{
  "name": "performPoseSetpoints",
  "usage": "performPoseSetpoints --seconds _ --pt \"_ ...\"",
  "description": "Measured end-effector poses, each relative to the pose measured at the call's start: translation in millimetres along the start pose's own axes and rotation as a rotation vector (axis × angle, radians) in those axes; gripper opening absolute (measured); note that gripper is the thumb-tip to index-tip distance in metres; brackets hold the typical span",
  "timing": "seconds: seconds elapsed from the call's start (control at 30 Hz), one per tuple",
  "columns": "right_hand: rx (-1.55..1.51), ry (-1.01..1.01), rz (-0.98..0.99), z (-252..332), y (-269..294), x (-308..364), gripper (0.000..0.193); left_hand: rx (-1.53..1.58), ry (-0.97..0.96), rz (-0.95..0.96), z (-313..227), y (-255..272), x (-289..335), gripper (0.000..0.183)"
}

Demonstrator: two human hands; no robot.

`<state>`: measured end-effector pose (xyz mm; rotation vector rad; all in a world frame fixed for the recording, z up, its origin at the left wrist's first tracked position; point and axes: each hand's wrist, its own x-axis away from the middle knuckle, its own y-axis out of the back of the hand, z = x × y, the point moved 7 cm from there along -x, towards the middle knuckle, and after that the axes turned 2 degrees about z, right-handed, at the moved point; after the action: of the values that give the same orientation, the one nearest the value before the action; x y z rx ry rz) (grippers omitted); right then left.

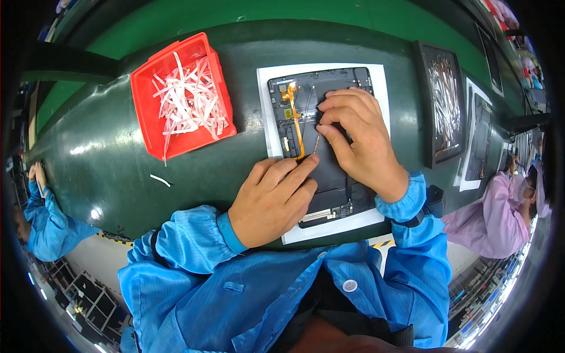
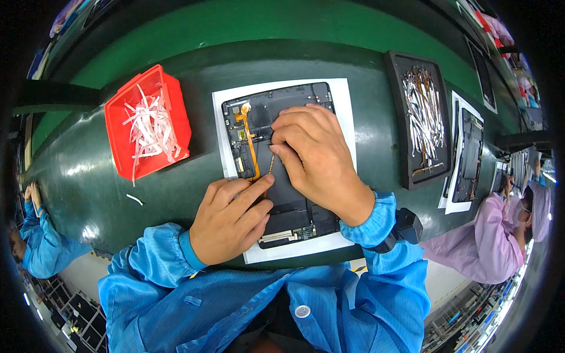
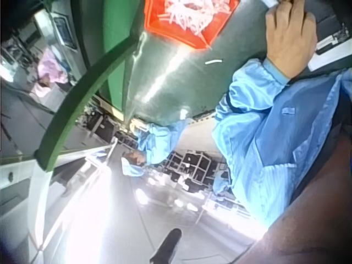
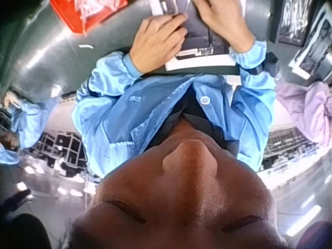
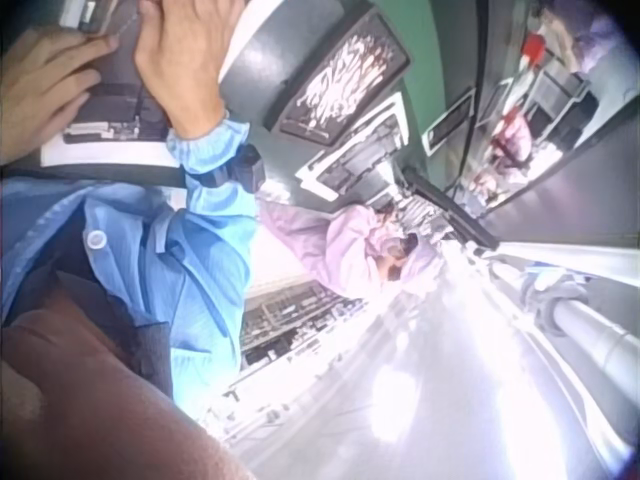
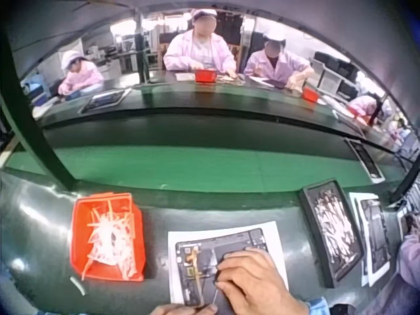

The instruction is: The person assembles internal components into a tablet computer by connecting ribbon cables and securing an internal battery with adhesive tape, using a plastic spudger for precise placement.

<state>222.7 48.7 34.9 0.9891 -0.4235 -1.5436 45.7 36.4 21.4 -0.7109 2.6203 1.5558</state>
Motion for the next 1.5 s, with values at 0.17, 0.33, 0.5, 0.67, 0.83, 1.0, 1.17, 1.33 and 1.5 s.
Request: performPoseSetpoints --seconds 0.17,0.33,0.5,0.67,0.83,1.0,1.17,1.33,1.5 --pt "0.005 0.012 -0.005 -1 0 1 0.019 -0.001 -0.001 0.0 -1 1 0 0.036" --pt "-0.007 -0.046 -0.047 0 0 1 0.025 -0.005 -0.004 -0.008 0 2 -1 0.036" --pt "0.03 -0.035 -0.101 -3 0 2 0.025 0.016 -0.013 -0.025 1 3 -1 0.035" --pt "0.06 -0.027 -0.032 5 5 6 0.035 0.024 -0.021 -0.023 1 5 -3 0.034" --pt "0.129 -0.025 0.023 6 2 13 0.048 0.031 -0.03 -0.036 0 3 -2 0.032" --pt "0.074 -0.097 -0.078 -6 4 10 0.039 -0.02 -0.056 -0.025 -3 4 -2 0.033" --pt "0.074 -0.111 -0.086 -2 4 9 0.033 -0.011 -0.052 -0.007 -7 8 -3 0.04" --pt "0.072 -0.129 -0.052 -3 3 7 0.031 -0.037 -0.065 -0.018 -8 8 0 0.044" --pt "0.111 -0.122 0.017 -4 0 8 0.032 -0.035 -0.093 -0.047 -8 8 3 0.044"
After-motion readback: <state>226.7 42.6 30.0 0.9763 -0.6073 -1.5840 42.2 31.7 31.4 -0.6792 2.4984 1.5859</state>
